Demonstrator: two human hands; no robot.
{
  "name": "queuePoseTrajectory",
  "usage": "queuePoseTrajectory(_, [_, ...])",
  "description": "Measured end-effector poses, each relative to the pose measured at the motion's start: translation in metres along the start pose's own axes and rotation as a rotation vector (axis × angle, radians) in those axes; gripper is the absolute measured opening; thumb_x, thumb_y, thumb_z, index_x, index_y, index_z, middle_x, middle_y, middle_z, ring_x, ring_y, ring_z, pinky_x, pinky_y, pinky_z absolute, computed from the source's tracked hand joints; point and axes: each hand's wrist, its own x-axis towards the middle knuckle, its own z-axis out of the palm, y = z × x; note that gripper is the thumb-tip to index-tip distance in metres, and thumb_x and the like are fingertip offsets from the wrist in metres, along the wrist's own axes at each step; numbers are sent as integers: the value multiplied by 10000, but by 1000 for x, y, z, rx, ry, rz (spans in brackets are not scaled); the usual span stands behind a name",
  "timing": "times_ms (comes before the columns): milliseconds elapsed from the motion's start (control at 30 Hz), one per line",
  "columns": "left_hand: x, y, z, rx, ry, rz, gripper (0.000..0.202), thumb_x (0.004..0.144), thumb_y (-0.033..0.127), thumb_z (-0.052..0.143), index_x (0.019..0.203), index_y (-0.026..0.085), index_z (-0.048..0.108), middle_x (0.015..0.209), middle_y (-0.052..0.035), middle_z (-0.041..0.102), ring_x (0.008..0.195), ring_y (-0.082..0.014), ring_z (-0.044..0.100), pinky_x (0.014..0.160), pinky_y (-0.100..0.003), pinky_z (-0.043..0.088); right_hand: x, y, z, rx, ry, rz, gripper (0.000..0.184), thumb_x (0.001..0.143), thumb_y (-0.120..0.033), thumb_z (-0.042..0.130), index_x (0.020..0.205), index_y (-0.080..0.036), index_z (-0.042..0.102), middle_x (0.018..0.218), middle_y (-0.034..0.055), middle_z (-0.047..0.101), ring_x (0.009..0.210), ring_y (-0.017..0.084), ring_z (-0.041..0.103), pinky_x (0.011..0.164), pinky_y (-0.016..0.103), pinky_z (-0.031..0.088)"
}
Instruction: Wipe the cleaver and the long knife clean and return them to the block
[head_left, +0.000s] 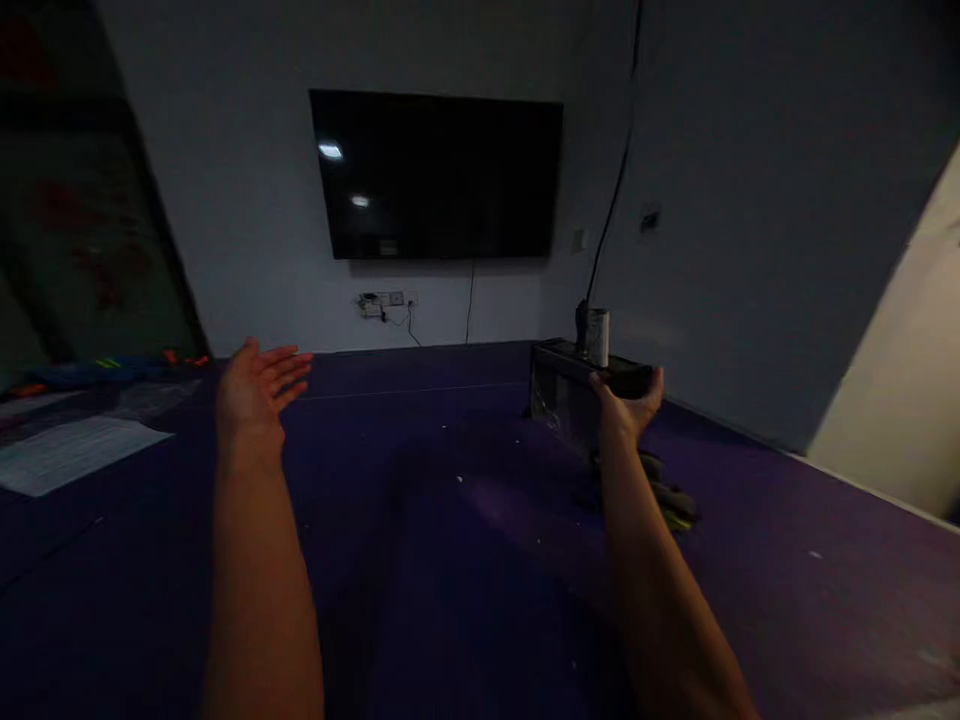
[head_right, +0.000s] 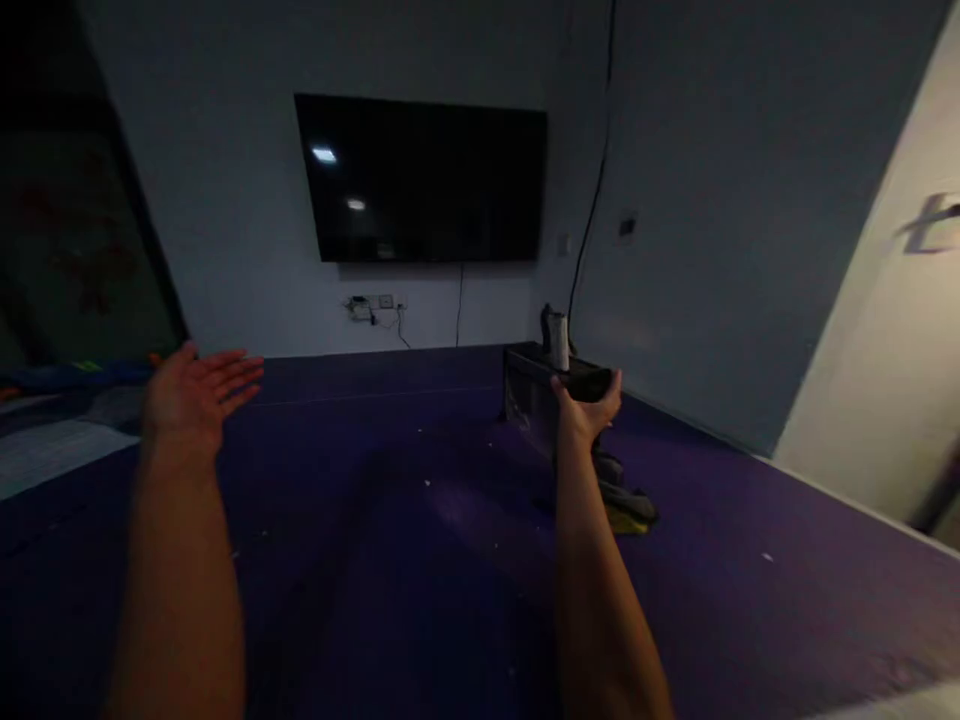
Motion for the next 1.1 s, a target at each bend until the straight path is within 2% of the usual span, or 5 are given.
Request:
queuePoseTrajectory(267, [3, -26, 23, 139, -187, 161, 559, 704, 597, 511, 1011, 137, 594, 1113, -138, 605, 1114, -275, 503, 940, -462, 369, -23, -59, 34, 487, -324, 135, 1014, 465, -277, 778, 1345, -272, 274, 858, -50, 546, 810, 125, 579, 830, 317, 446])
queuePoseTrajectory(433, [4, -54, 48, 200, -408, 255, 800, 600, 535, 690, 1270, 186, 427, 1352, -147, 407, 1278, -273, 325, 1041, -427, 255, -54, -96, 47, 668, -598, 357, 962, 498, -239, 751, 1337, -339, 291, 820, -62, 578, 755, 124, 592, 771, 294, 469])
queuePoseTrajectory(533, [3, -63, 55, 108, -470, 293, 896, 551, 522, 731, 1312, 212, 372, 1344, -127, 422, 1272, -267, 337, 1045, -413, 261, -77, -113, 54, 760, -746, 488, 935, 512, -229, 745, 1330, -347, 309, 791, -61, 598, 738, 140, 602, 752, 303, 481])
queuePoseTrajectory(867, [6, -55, 48, -280, -305, 149, 602, 484, 420, 752, 1001, 141, 620, 858, -64, 672, 806, -229, 638, 718, -326, 501, -105, -130, 59, 775, -969, 530, 892, 555, -264, 750, 1325, -362, 312, 916, -30, 631, 850, 182, 611, 846, 372, 468])
queuePoseTrajectory(1100, [18, -54, 43, -288, -60, 280, 547, 434, 299, 779, 932, 120, 642, 861, -45, 661, 826, -192, 625, 778, -315, 495, -92, -126, 57, 433, -990, 233, 872, 528, -335, 776, 1307, -284, 387, 1298, 59, 478, 1244, 226, 379, 1023, 388, 311])
